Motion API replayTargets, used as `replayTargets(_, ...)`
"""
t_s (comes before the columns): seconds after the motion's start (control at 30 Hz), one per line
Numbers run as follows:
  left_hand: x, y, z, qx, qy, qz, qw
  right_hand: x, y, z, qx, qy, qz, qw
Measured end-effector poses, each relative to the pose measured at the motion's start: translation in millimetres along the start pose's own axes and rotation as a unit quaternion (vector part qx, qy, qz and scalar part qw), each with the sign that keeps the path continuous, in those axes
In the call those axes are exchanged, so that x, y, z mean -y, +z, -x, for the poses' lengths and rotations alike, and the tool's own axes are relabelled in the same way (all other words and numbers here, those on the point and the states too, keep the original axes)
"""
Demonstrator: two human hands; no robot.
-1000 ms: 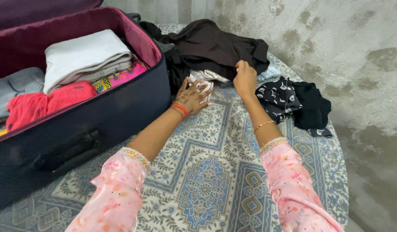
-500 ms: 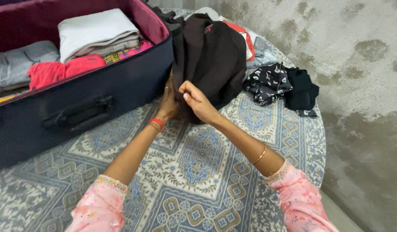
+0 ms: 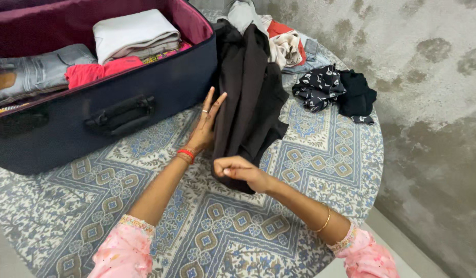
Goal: The person buttons a black shirt and then folds it on a table.
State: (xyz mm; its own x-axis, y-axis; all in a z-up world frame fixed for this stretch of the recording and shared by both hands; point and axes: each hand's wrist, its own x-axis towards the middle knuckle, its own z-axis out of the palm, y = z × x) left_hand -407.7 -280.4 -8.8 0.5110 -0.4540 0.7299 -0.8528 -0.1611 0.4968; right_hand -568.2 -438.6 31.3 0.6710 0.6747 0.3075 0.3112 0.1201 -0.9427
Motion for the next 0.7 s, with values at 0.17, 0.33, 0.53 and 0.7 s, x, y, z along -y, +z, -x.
replayTargets(0.17, -25, 1, 39, 0.063, 0.099, 0.002, 0.993, 3, 49, 24, 0.122, 0.04, -0.105, 0.986)
replayTargets(0.33, -41, -12, 101, 0.081, -0.14, 0.061, 0.985, 15, 71, 28, 0.148, 0.156, -0.06, 0.975)
replayTargets(0.53, -45, -67, 154, -0.013, -0.168, 0.158, 0.973, 20, 55, 8, -0.084, 0.155, 0.241, 0.954)
replayTargets(0.7, -55, -128, 191, 0.056, -0.296, 0.213, 0.93, -16, -2, 13, -0.322, 0.034, 0.364, 0.873)
